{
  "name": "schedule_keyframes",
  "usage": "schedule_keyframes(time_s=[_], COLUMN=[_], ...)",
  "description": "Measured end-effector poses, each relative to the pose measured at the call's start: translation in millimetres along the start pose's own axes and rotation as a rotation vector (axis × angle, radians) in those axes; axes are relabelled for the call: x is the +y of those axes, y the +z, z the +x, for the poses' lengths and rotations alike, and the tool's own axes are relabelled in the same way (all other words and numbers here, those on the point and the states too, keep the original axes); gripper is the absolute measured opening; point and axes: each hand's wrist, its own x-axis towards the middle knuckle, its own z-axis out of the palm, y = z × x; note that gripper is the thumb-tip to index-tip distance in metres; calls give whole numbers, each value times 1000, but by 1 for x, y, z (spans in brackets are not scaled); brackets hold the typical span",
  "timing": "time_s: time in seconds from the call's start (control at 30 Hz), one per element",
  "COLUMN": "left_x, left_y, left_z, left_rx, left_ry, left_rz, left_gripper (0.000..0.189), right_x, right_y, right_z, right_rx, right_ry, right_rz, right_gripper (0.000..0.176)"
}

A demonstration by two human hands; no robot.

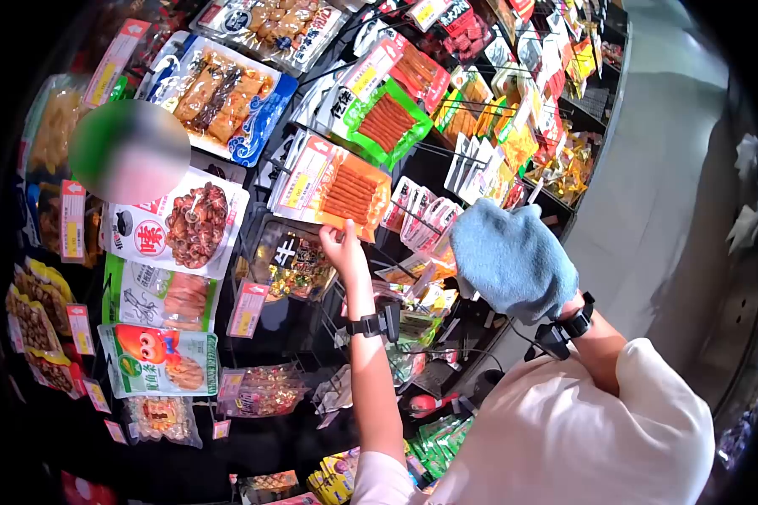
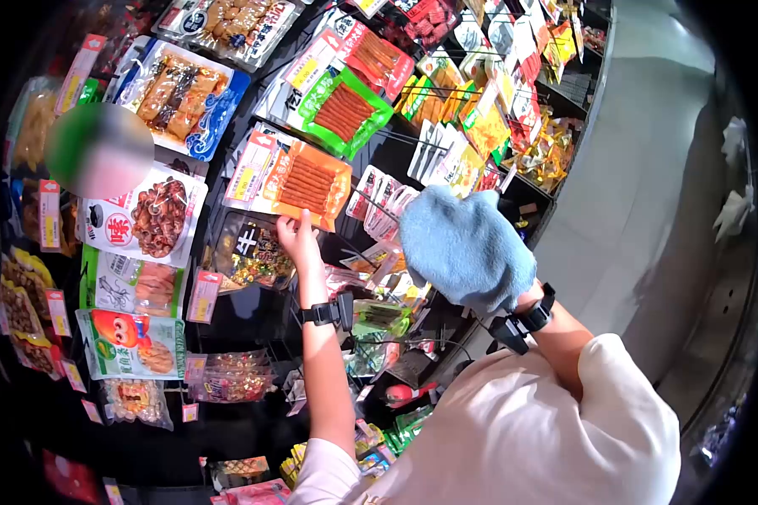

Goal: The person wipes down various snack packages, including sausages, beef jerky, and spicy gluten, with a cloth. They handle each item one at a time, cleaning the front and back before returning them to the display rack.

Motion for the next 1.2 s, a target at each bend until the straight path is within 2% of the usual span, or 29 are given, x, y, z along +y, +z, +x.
schedule_keyframes(time_s=[0.13, 0.23, 0.27, 0.37, 0.47, 0.6, 0.63, 0.73, 0.77, 0.83, 0.87, 0.9, 0.97, 1.0, 1.03, 1.1, 1.13, 1.17, 1.2], left_x=[8, 24, 34, -5, 0, 23, 28, 47, 51, 65, 72, 81, 88, 95, 94, 92, 83, 72, 69], left_y=[8, 21, 27, 20, 24, 22, 20, 13, 10, 5, 2, 1, -6, -8, -8, -6, -1, 1, 2], left_z=[3, 2, -1, 30, 24, -10, -20, -45, -52, -70, -79, -85, -89, -92, -90, -87, -83, -78, -75], left_rx=[-108, -79, -4, -62, -61, -24, -34, -65, -93, -100, -105, -95, -111, -89, -116, -51, -7, 9, 73], left_ry=[-63, -112, -193, -117, 14, -16, -30, -9, 4, 11, -21, 28, -72, -100, -62, -66, -47, 87, 87], left_rz=[-90, -79, -56, -221, -210, -307, -323, -283, -277, -279, -304, -357, -393, -352, -388, -235, -234, -132, 4], left_gripper=[46, 47, 47, 47, 41, 36, 34, 27, 26, 26, 27, 28, 32, 30, 27, 25, 24, 28, 33], right_x=[7, 10, 9, 12, 13, -3, -3, -3, -4, 5, -4, -13, -26, -22, -64, -24, -46, -69, -44], right_y=[2, 2, 3, 5, 9, -4, -6, -10, -5, 35, 20, 3, -5, 11, -73, 22, -7, -38, -8], right_z=[-5, -11, -14, -26, -35, -40, -38, -32, -45, -69, -62, -58, -53, -65, -33, -84, -71, -64, -88], right_rx=[-21, -53, -69, -123, -73, -162, -191, -202, -110, 18, -15, -79, -185, -205, -550, -262, -277, -269, -302], right_ry=[0, -26, -35, -97, -193, 366, 344, -140, -194, 40, -98, -221, -253, -135, -202, 191, -69, -311, -38], right_rz=[77, 73, 61, -26, -78, 1396, 1382, -41, -127, 259, 38, -253, -313, -2, -233, 1000, 348, -308, 439], right_gripper=[31, 38, 40, 48, 55, 54, 54, 44, 46, 46, 45, 50, 51, 50, 49, 53, 60, 67, 64])
